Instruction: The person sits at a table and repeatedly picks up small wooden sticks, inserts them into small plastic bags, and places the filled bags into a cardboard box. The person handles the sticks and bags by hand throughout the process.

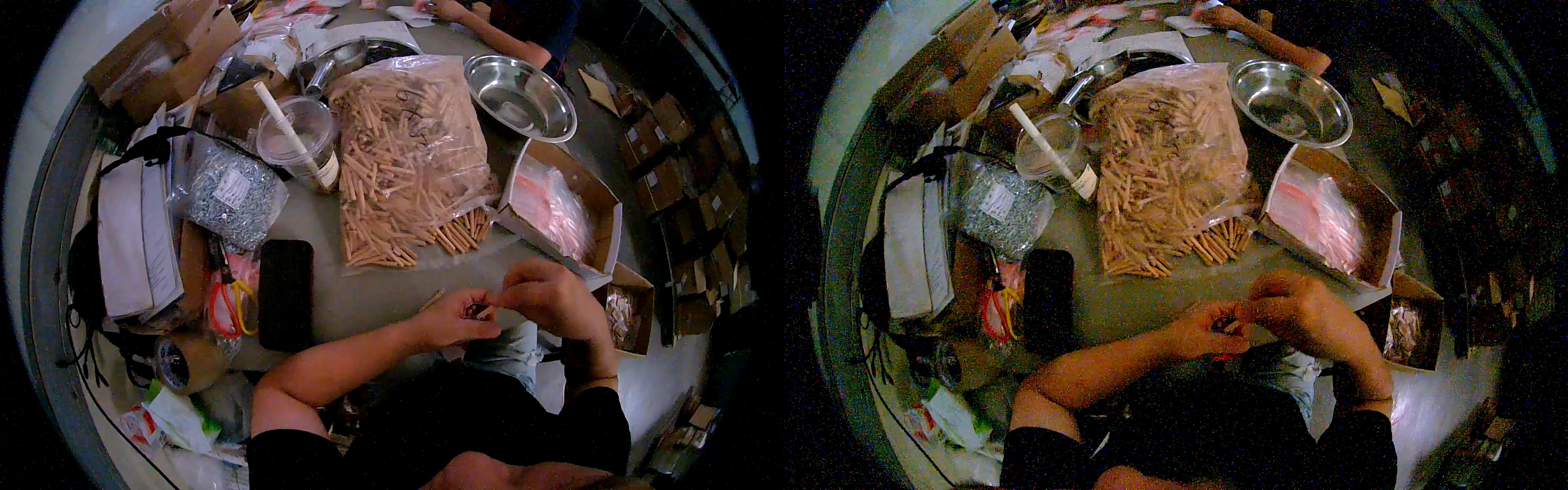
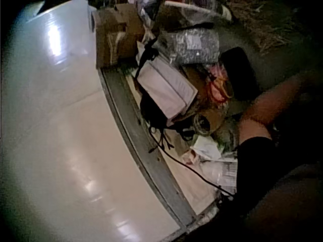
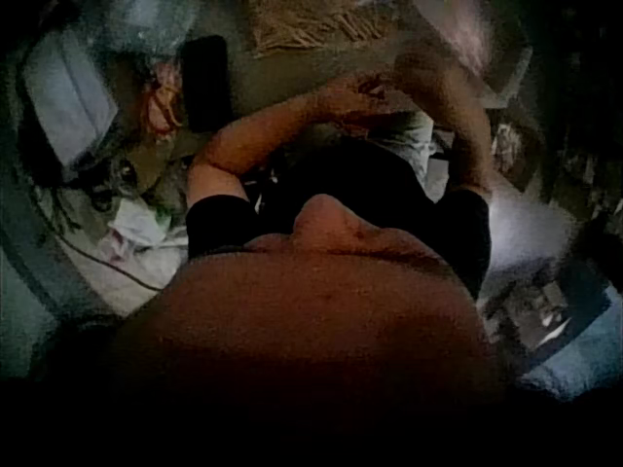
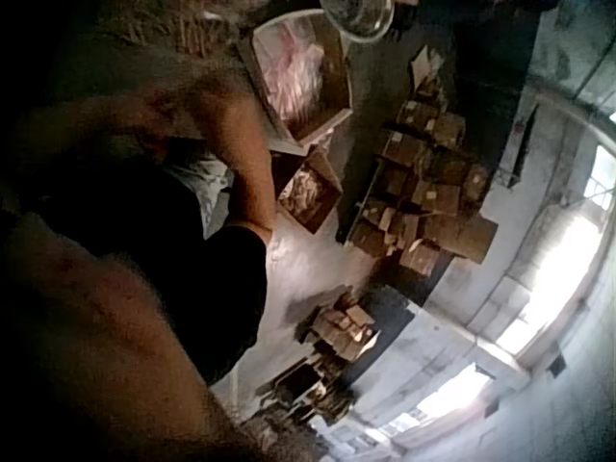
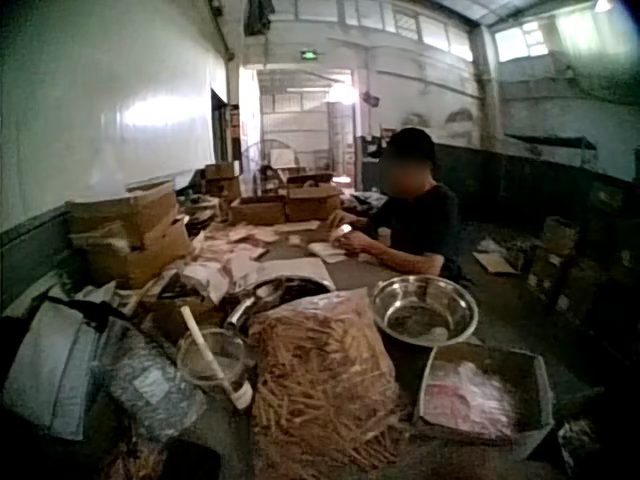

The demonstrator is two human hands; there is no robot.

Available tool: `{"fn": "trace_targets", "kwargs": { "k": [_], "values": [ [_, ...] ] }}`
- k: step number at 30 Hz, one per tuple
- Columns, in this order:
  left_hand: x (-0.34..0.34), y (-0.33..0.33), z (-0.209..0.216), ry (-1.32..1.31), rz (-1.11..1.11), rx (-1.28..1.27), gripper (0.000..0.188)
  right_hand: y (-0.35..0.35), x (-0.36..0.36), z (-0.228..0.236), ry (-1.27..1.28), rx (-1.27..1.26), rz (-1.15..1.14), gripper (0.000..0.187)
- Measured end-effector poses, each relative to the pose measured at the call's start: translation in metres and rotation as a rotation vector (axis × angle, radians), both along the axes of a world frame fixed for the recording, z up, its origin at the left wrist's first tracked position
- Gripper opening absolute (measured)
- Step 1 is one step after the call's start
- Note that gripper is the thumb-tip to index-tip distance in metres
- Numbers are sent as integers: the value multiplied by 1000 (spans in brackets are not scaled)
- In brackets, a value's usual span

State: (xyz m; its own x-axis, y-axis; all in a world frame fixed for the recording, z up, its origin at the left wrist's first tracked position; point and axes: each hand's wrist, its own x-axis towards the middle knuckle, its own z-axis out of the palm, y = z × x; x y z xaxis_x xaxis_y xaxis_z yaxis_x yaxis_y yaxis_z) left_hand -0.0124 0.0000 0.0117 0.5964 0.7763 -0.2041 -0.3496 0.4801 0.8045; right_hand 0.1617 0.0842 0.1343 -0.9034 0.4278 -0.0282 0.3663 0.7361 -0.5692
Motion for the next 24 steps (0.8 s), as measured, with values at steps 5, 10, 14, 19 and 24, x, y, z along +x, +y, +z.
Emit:
{"fn": "trace_targets", "kwargs": {
  "k": [5,10,14,19,24],
  "values": [
    [7,-1,-1,-37,60,184,28,-9,-1,-18,129,-39,175,28],
    [2,3,-24,17,-40,246,49,-6,-3,-18,195,70,186,22],
    [13,-4,-18,-97,204,136,37,-6,6,-34,305,-45,6,16],
    [12,-2,-11,289,583,621,21,-7,19,-47,308,-111,-195,17],
    [6,-2,-6,591,589,742,8,-17,19,-56,210,-250,-350,16]
  ]
}}
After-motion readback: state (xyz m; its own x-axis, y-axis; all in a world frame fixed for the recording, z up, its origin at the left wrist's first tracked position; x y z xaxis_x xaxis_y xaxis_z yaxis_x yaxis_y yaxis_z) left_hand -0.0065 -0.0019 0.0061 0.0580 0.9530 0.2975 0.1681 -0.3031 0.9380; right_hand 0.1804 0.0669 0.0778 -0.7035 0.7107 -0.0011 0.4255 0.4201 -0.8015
